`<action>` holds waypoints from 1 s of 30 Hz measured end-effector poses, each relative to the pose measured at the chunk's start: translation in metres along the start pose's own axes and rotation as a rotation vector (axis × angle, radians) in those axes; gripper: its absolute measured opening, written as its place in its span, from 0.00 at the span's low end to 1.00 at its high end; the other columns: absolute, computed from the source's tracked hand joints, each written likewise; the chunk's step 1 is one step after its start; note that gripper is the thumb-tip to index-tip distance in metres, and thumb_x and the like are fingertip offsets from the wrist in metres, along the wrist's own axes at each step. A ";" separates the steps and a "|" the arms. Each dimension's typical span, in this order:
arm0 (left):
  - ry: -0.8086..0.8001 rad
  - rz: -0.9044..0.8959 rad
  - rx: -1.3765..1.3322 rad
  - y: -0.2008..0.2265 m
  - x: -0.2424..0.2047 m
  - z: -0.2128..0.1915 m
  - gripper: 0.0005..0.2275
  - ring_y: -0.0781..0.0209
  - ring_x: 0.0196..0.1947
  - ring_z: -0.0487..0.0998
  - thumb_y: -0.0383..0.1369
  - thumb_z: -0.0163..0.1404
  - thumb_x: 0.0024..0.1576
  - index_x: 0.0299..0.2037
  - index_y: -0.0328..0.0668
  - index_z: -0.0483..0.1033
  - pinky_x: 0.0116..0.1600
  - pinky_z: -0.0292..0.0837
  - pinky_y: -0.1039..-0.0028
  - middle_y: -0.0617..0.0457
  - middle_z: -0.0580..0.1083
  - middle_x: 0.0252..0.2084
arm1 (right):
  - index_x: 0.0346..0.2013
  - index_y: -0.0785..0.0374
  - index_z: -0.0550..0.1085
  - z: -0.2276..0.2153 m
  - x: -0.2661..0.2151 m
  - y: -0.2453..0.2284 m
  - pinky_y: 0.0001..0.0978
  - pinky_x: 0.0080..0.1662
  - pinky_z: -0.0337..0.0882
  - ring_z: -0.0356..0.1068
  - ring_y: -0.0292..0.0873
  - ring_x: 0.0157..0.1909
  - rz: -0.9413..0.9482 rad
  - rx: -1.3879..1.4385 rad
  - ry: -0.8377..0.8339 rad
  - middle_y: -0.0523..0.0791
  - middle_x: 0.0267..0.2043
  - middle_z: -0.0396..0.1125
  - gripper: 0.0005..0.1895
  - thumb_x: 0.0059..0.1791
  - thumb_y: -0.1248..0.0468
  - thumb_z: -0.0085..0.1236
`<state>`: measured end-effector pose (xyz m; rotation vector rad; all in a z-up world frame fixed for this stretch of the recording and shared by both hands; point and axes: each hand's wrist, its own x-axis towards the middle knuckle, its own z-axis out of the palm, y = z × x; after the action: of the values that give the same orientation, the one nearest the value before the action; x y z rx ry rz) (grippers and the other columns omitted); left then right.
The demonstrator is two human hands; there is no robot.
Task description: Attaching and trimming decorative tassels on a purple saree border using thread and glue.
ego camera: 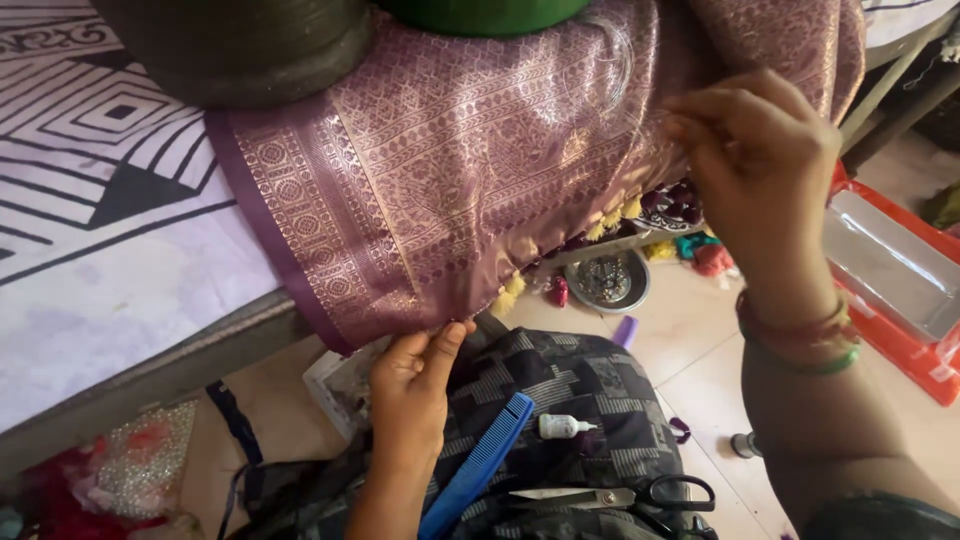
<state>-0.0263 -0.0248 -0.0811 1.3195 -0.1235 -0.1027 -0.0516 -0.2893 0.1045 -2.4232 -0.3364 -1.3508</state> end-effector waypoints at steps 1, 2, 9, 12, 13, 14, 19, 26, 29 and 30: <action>0.003 0.001 0.000 -0.001 -0.001 0.000 0.09 0.70 0.39 0.78 0.30 0.57 0.59 0.41 0.30 0.84 0.49 0.72 0.79 0.50 0.83 0.39 | 0.44 0.75 0.78 -0.001 -0.005 0.002 0.29 0.37 0.69 0.70 0.41 0.38 -0.002 0.003 0.000 0.51 0.40 0.70 0.05 0.54 0.79 0.62; -0.008 0.034 0.007 -0.001 -0.001 -0.001 0.09 0.70 0.40 0.79 0.30 0.57 0.59 0.41 0.29 0.83 0.49 0.72 0.80 0.50 0.83 0.39 | 0.44 0.73 0.78 -0.001 -0.009 0.004 0.28 0.37 0.69 0.70 0.40 0.37 0.024 -0.035 0.018 0.50 0.40 0.69 0.04 0.55 0.78 0.64; 0.015 0.053 0.062 0.008 -0.001 0.001 0.08 0.69 0.38 0.80 0.30 0.57 0.58 0.39 0.29 0.84 0.47 0.72 0.79 0.52 0.83 0.38 | 0.38 0.71 0.74 -0.005 -0.052 -0.002 0.28 0.42 0.68 0.71 0.43 0.41 0.034 -0.026 0.165 0.48 0.40 0.69 0.08 0.56 0.80 0.64; 0.008 0.140 0.143 0.017 -0.003 0.003 0.08 0.71 0.38 0.79 0.31 0.57 0.58 0.40 0.31 0.85 0.46 0.72 0.81 0.53 0.82 0.37 | 0.39 0.69 0.77 0.002 -0.076 -0.032 0.27 0.37 0.66 0.67 0.38 0.33 0.048 0.010 0.121 0.48 0.37 0.71 0.08 0.52 0.83 0.58; 0.006 0.138 0.143 0.019 -0.004 0.003 0.08 0.71 0.38 0.79 0.31 0.57 0.58 0.40 0.31 0.85 0.46 0.72 0.81 0.53 0.82 0.37 | 0.39 0.69 0.77 0.010 -0.080 -0.041 0.27 0.37 0.66 0.67 0.38 0.33 0.050 0.008 0.121 0.48 0.37 0.71 0.08 0.52 0.83 0.58; 0.006 0.054 0.188 0.020 -0.005 0.003 0.08 0.69 0.31 0.73 0.31 0.58 0.59 0.41 0.33 0.86 0.38 0.67 0.80 0.50 0.80 0.33 | 0.35 0.68 0.75 0.018 -0.086 -0.051 0.30 0.37 0.68 0.68 0.41 0.35 -0.054 0.146 0.074 0.48 0.37 0.70 0.10 0.45 0.82 0.54; -0.070 -0.207 0.093 0.047 -0.011 0.009 0.09 0.67 0.17 0.67 0.32 0.56 0.58 0.40 0.34 0.85 0.23 0.60 0.79 0.51 0.83 0.30 | 0.35 0.65 0.80 0.047 -0.109 -0.105 0.38 0.35 0.68 0.69 0.45 0.34 -0.192 0.212 -0.150 0.46 0.35 0.68 0.13 0.38 0.78 0.61; -0.171 -0.333 -0.413 0.010 -0.002 -0.008 0.09 0.70 0.26 0.75 0.31 0.55 0.62 0.43 0.28 0.81 0.31 0.71 0.83 0.52 0.77 0.30 | 0.38 0.61 0.81 0.038 -0.149 -0.073 0.46 0.51 0.74 0.72 0.52 0.49 0.270 0.936 -0.442 0.48 0.44 0.71 0.08 0.45 0.73 0.61; -0.152 -0.364 -0.561 0.017 0.000 -0.013 0.08 0.70 0.28 0.75 0.31 0.55 0.62 0.42 0.30 0.80 0.33 0.70 0.84 0.51 0.78 0.35 | 0.49 0.60 0.79 0.008 -0.153 -0.021 0.59 0.68 0.67 0.65 0.55 0.67 0.375 1.704 -0.334 0.50 0.60 0.68 0.09 0.55 0.67 0.55; -0.147 -0.381 -0.626 0.023 0.001 -0.011 0.08 0.72 0.28 0.74 0.31 0.54 0.61 0.41 0.32 0.79 0.33 0.70 0.85 0.51 0.80 0.39 | 0.55 0.60 0.78 -0.004 -0.155 0.000 0.63 0.74 0.60 0.61 0.54 0.73 0.364 1.972 -0.235 0.51 0.68 0.66 0.13 0.58 0.63 0.51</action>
<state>-0.0232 -0.0087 -0.0618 0.6950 0.0382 -0.5205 -0.1347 -0.2970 -0.0256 -0.7917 -0.7209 -0.0944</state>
